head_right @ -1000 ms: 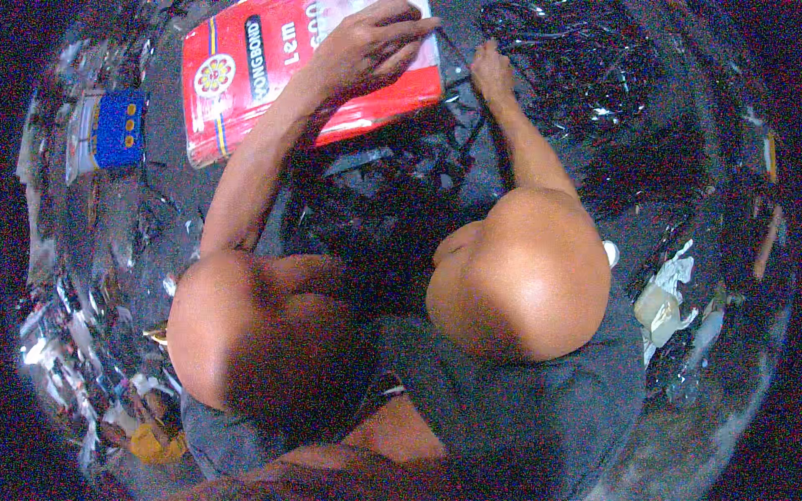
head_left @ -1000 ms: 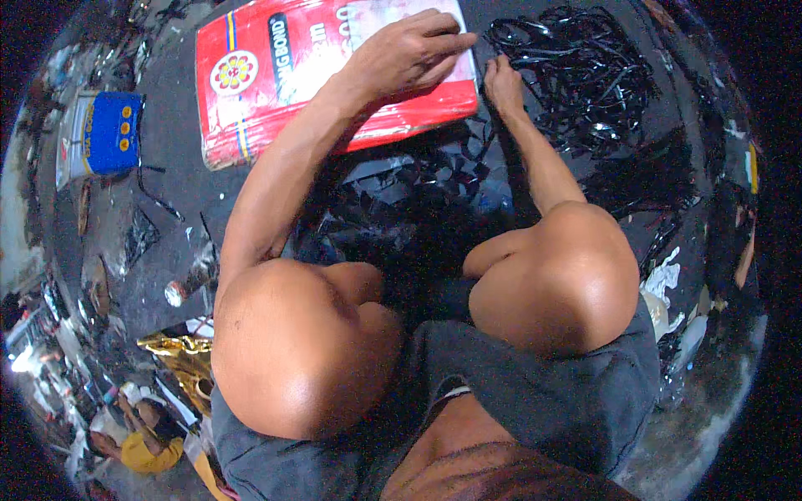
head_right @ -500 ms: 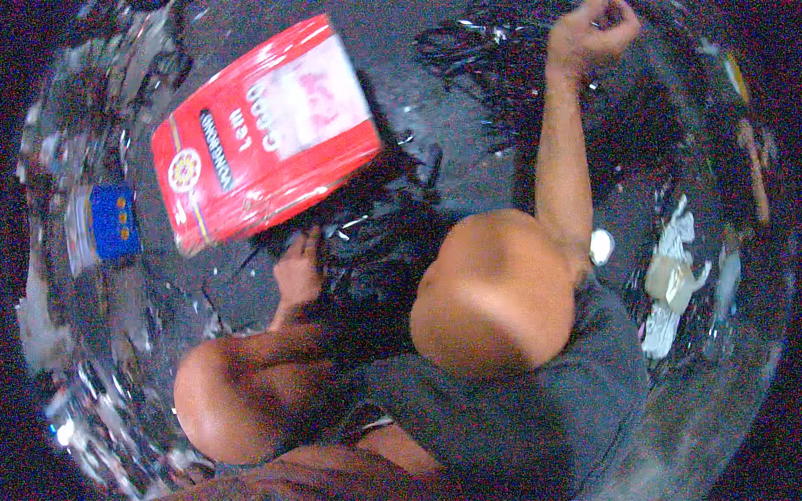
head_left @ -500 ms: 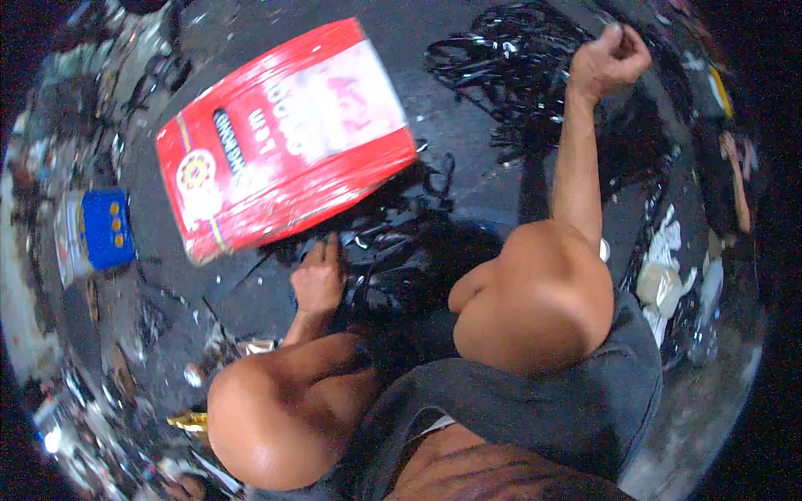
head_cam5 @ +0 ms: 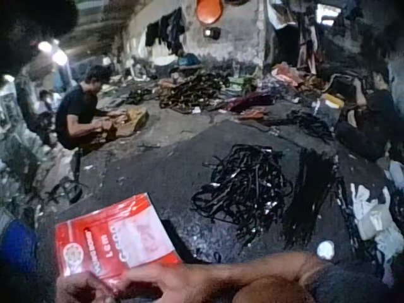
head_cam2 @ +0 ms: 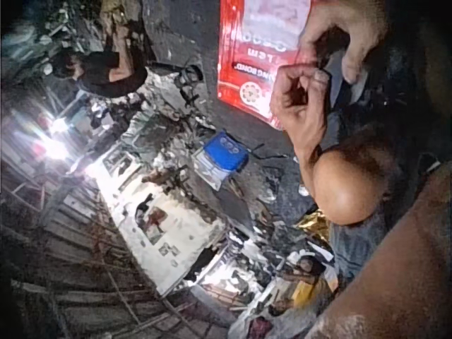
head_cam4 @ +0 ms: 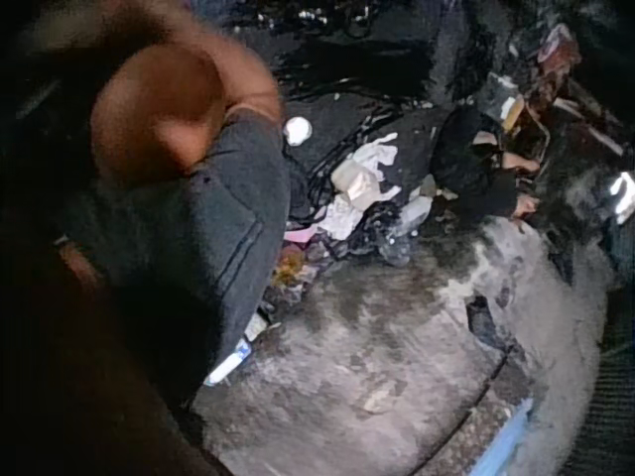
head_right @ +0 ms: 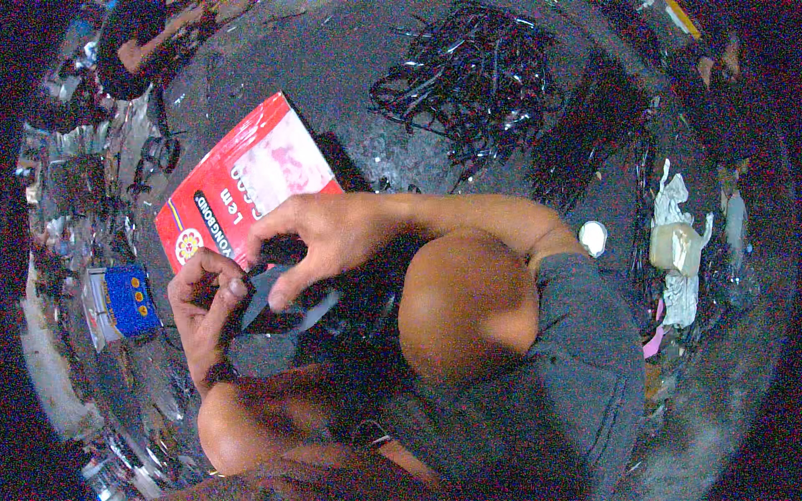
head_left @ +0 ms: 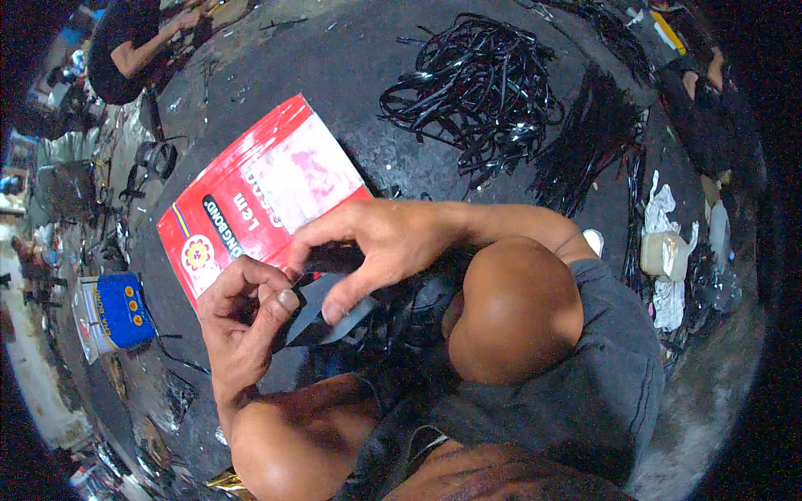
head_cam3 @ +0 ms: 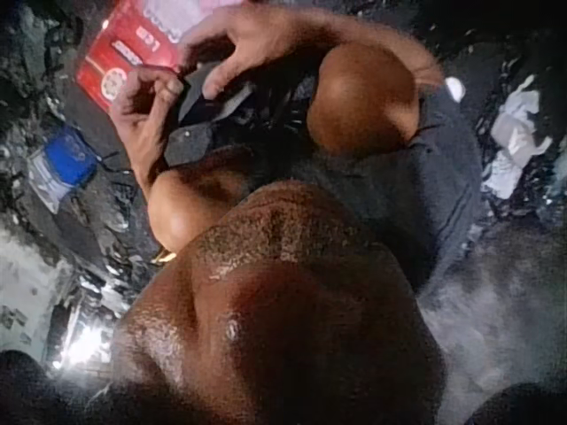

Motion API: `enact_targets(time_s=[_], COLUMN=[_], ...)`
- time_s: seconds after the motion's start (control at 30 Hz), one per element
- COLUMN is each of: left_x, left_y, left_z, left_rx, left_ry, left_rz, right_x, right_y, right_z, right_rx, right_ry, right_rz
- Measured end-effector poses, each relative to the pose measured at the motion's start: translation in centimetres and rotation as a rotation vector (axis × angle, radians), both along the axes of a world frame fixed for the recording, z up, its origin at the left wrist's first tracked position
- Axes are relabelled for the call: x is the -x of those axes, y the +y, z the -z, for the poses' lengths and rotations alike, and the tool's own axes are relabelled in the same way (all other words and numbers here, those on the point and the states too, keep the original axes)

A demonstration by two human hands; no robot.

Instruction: The person sits on the floor and repeatedly ties black plastic cable ties around a red and white rectangular package. They pull the ties tight and leave the excess tails protruding.

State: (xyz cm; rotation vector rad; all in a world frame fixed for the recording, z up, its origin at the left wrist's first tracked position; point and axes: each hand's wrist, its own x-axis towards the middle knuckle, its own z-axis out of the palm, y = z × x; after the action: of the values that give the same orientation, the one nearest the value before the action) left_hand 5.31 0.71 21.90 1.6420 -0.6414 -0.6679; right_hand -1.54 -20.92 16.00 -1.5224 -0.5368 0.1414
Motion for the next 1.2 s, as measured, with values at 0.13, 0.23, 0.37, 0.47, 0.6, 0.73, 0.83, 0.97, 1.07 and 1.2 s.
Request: enact_targets(time_s=[0.13, 0.23, 0.37, 0.47, 0.6, 0.73, 0.83, 0.97, 1.07, 1.2], left_x=[0.1, 0.2, -0.2, -0.5, -1.0, -0.7, 0.4, 3.3, 6.4, 6.1], left_y=[1.0, 0.7, 0.7, 0.6, 1.6, -1.3, -4.6, -5.2, -1.6, 1.5], left_z=[0.9, 3.4, 4.1, 5.1, 3.8, 1.8, 2.1, 9.8, 17.2, 20.1], left_rx=[-0.101, -0.147, -0.413, -0.451, -0.657, -0.208, 0.210, 0.181, 0.012, -0.373], left_ry=[0.014, -0.043, -0.114, -0.219, -0.536, -0.937, -0.581, 0.145, 0.223, -0.153], left_rz=[0.037, 0.137, 0.420, 0.790, 0.819, 0.218, 0.194, 0.388, 0.497, 0.866], right_x=[-0.2, 0.2, 0.6, 0.2, -0.2, 0.6, 0.6, 0.2, -1.0, 1.3], right_y=[-3.7, -4.9, -6.5, -9.6, -9.0, -8.4, -3.4, -4.4, -11.4, -12.8], right_z=[-3.5, -3.2, -6.1, -5.9, -6.8, -7.4, -7.1, -9.5, -10.6, -10.4], right_rx=[0.208, 0.312, 0.117, 0.019, 0.052, 0.578, 0.626, 0.648, 0.703, 0.941], right_ry=[-0.015, -0.096, 0.069, -0.028, -0.189, -0.527, -0.545, -0.782, -1.196, -0.599], right_rz=[0.082, 0.519, 0.805, 0.944, 1.143, 0.557, 0.162, 1.051, 1.594, 1.416])
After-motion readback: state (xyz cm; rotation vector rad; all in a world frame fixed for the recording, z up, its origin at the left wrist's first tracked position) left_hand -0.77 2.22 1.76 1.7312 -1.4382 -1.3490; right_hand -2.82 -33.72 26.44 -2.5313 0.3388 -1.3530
